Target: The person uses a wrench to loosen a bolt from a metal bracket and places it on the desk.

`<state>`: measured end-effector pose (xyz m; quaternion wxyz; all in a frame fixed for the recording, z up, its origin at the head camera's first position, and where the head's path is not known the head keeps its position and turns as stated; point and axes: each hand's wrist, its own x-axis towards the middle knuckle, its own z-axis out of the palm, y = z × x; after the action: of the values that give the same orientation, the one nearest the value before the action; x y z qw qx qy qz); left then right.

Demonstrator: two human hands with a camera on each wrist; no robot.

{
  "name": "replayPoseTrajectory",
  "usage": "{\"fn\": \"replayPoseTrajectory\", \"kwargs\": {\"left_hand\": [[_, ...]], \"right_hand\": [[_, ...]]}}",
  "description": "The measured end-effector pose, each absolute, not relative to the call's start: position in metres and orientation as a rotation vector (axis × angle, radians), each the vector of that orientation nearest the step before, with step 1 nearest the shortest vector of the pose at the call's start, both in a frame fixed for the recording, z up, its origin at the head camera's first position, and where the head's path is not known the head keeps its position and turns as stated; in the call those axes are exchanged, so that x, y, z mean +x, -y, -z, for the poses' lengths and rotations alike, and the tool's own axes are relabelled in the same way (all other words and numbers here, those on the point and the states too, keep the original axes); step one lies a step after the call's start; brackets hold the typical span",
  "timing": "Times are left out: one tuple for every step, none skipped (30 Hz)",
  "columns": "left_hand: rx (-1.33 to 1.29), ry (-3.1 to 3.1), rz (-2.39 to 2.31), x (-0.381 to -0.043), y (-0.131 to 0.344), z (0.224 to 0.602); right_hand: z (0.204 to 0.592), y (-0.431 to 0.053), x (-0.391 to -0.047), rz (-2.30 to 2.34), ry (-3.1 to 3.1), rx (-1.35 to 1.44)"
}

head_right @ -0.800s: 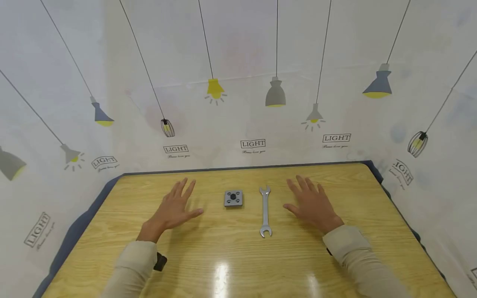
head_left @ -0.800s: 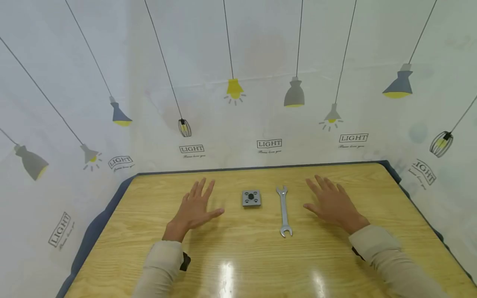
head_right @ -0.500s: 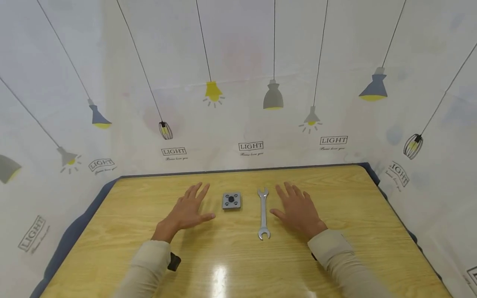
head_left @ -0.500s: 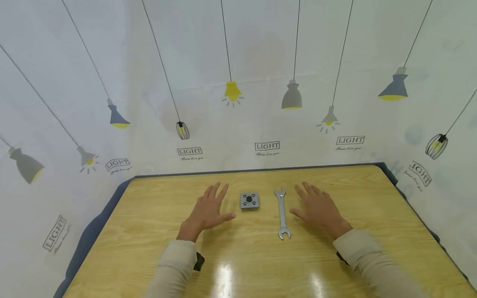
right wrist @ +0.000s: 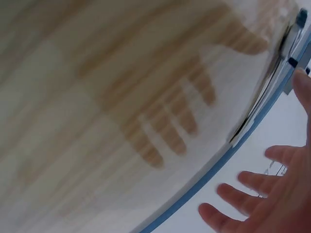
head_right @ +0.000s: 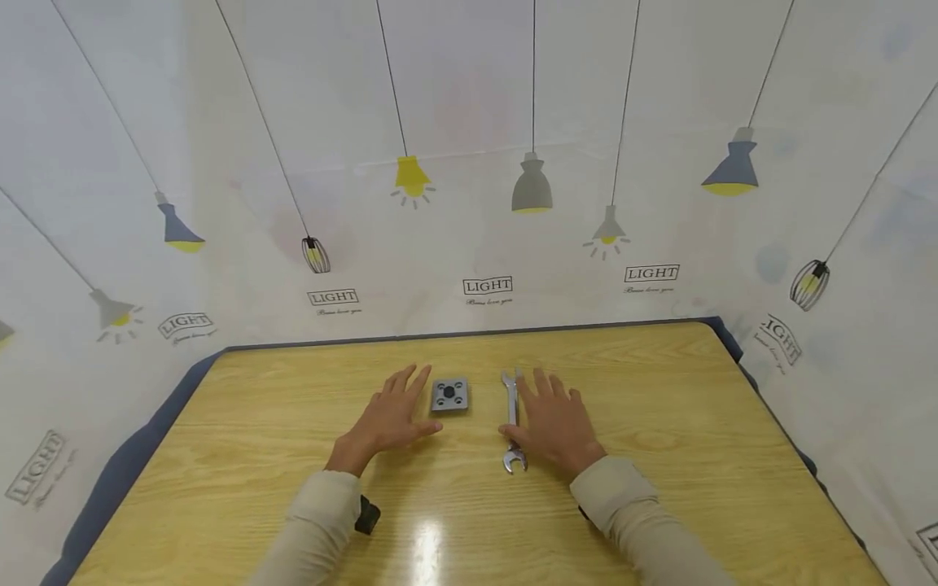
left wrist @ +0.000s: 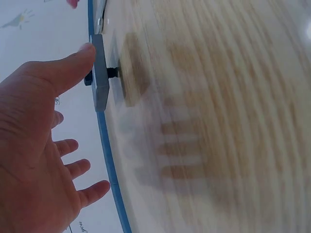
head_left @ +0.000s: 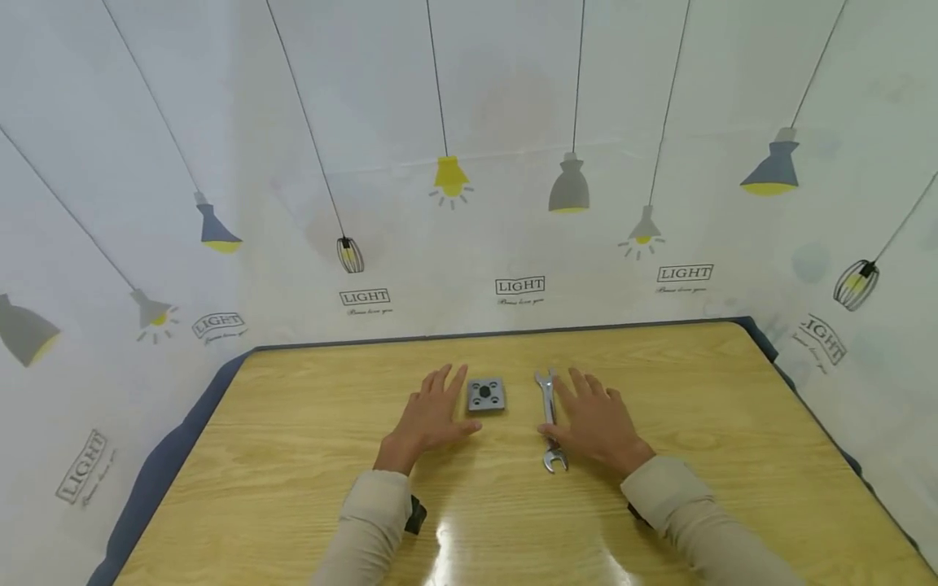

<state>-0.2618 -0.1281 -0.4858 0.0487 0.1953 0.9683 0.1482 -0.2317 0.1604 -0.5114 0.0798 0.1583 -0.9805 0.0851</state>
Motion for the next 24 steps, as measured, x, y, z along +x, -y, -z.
{"fn": "replayPoseTrajectory", "kwargs": {"left_hand": [[0.586,-2.948,-0.446,-0.263,0.128,0.487],[0.585,-2.947,-0.455,-0.264,0.128,0.489],[0.586,-2.943,-0.466,-0.265,0.128,0.49],[0.584,-2.938,-0.472,-0.266,0.127,0.491],[0.583,-2.932,-0.473,-0.267,0.127,0.492],[0.58,-2.927,-0.475,-0.267,0.127,0.493],[0.579,-2.923,-0.478,-0.268,0.126,0.493],[0.569,-2.919,-0.479,-0.268,0.126,0.493],[0.556,-2.912,-0.475,-0.268,0.126,0.493],[0.547,-2.909,-0.469,-0.268,0.125,0.493],[0.54,-2.906,-0.469,-0.268,0.124,0.493],[0.533,-2.901,-0.475,-0.268,0.123,0.493],[0.526,-2.895,-0.481,-0.268,0.122,0.493],[0.519,-2.889,-0.487,-0.268,0.121,0.493],[0.514,-2.885,-0.492,-0.269,0.12,0.494],[0.511,-2.884,-0.496,-0.269,0.118,0.495],[0.506,-2.883,-0.498,-0.271,0.116,0.496],[0.504,-2.883,-0.499,-0.272,0.115,0.497],[0.501,-2.885,-0.503,-0.272,0.114,0.498],[0.497,-2.89,-0.499,-0.273,0.112,0.498],[0.493,-2.895,-0.489,-0.273,0.111,0.499],[0.491,-2.902,-0.487,-0.274,0.11,0.5],[0.49,-2.91,-0.484,-0.274,0.109,0.5],[0.494,-2.919,-0.487,-0.274,0.108,0.5]], "right_hand": [[0.51,-0.157,-0.231,-0.246,2.948,0.475],[0.509,-0.155,-0.231,-0.24,2.965,0.473],[0.509,-0.152,-0.23,-0.231,2.977,0.47],[0.508,-0.15,-0.23,-0.22,2.987,0.464],[0.507,-0.149,-0.229,-0.205,2.993,0.456],[0.507,-0.147,-0.229,-0.192,2.995,0.447],[0.507,-0.146,-0.23,-0.178,2.993,0.441],[0.507,-0.144,-0.23,-0.176,2.99,0.432],[0.507,-0.143,-0.23,-0.173,2.988,0.428],[0.506,-0.142,-0.23,-0.171,2.988,0.423],[0.505,-0.141,-0.23,-0.173,2.99,0.418],[0.505,-0.14,-0.23,-0.177,2.996,0.41],[0.504,-0.139,-0.23,-0.184,3.004,0.403],[0.503,-0.137,-0.23,-0.195,3.015,0.393],[0.503,-0.136,-0.229,-0.204,3.028,0.383],[0.502,-0.135,-0.229,-0.218,3.04,0.369],[0.503,-0.134,-0.229,-0.235,3.049,0.354],[0.503,-0.133,-0.229,-0.255,3.056,0.338],[0.503,-0.132,-0.228,-0.27,3.06,0.322],[0.504,-0.131,-0.228,-0.294,3.063,0.301],[0.504,-0.129,-0.228,-0.322,3.063,0.278],[0.504,-0.127,-0.228,-0.341,3.06,0.257],[0.505,-0.125,-0.228,-0.36,3.056,0.237],[0.504,-0.123,-0.228,-0.388,3.055,0.212]]}}
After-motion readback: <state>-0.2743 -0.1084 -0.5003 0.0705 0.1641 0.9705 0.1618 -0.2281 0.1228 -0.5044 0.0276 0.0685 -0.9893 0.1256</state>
